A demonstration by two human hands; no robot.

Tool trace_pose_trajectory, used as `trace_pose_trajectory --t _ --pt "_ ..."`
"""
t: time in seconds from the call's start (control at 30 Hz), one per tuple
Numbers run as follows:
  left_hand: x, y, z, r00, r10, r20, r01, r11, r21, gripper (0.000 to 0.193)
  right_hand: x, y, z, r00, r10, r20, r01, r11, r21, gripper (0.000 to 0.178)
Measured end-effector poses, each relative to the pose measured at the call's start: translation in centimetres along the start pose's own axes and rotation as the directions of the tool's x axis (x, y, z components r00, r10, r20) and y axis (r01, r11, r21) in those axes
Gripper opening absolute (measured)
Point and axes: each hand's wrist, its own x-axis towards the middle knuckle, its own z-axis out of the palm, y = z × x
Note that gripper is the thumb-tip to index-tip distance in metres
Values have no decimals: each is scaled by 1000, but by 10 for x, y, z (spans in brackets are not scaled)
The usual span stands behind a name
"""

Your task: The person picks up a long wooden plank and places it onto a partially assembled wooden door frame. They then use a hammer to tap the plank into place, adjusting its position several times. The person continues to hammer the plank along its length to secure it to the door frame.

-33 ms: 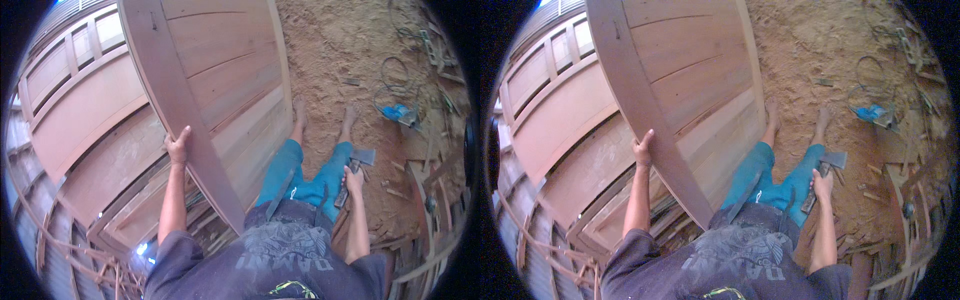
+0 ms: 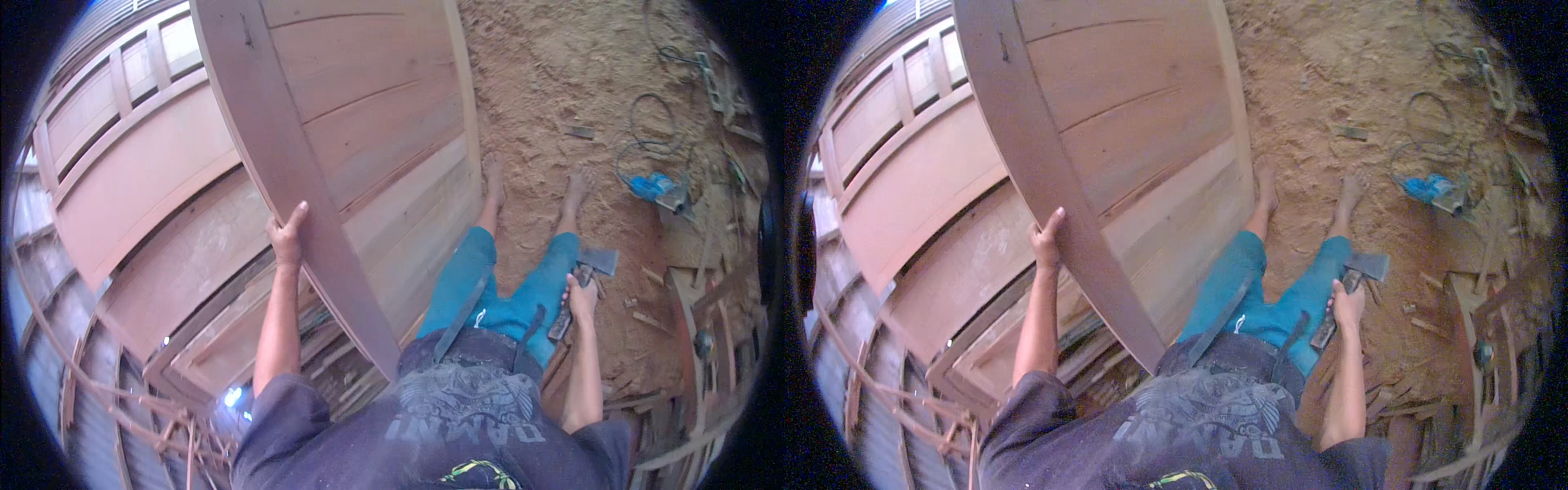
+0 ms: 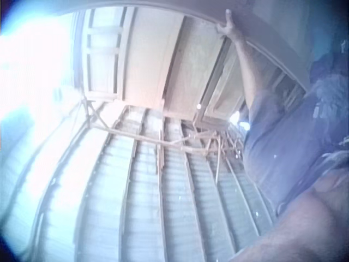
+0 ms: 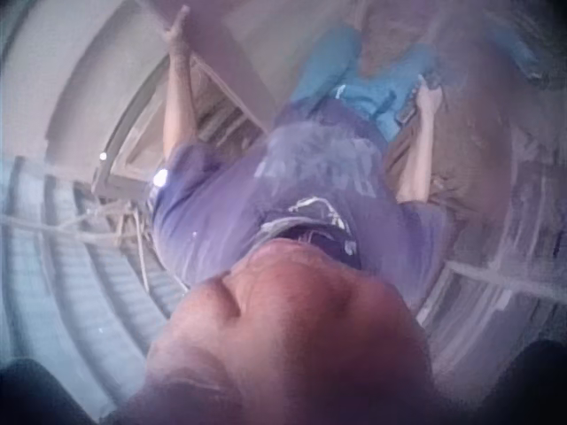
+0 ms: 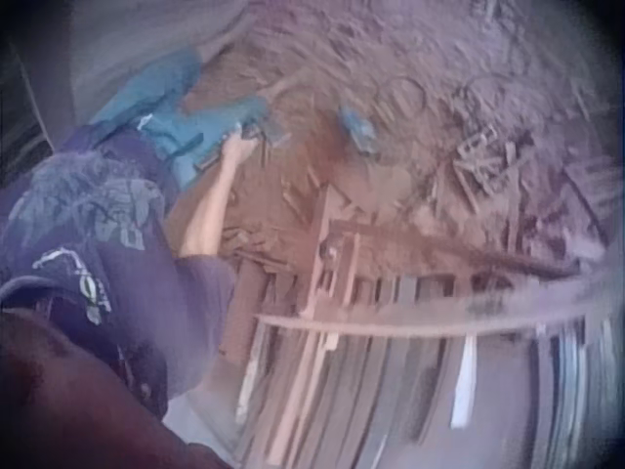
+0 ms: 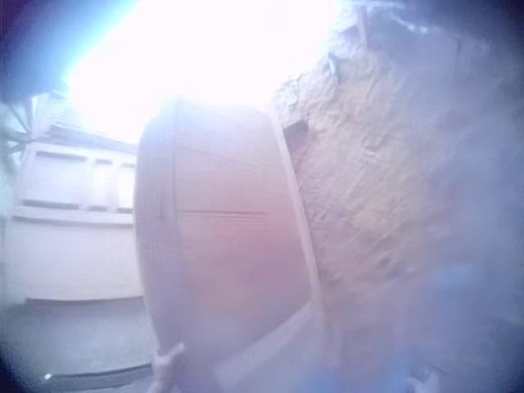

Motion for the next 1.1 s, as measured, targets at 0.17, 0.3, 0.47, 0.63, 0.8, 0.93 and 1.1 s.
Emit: trace_pose_trajectory --t 0.17,0.3,0.47,0.63,0.8,0.93,1.1 --pt "-7 23 12 996 5 -89 3 996 89 52 65 42 -37 997 54 60 -56 998 36 18" --pt "-1 20 21 985 -21 -170 33 997 71 57 98 39 -47 986 -19 168 15 1000 23 21" --pt "0 10 15 978 -72 -198 92 991 94 63 113 40 -54 986 -61 153 85 984 -154 28" --pt "-3 19 19 982 -98 -159 109 992 62 68 108 37 -53 986 -46 159 77 978 -196 24" --pt "-48 -34 -15 990 -134 -50 135 991 21 77 96 59 -78 973 -134 185 177 955 -237 21" --pt "-119 -104 -25 978 -210 13 203 958 201 81 84 91 -105 973 -212 87 229 906 -357 24" --pt "-151 -123 -30 976 -169 141 155 982 103 79 90 154 -128 956 -289 -51 270 934 -235 28"
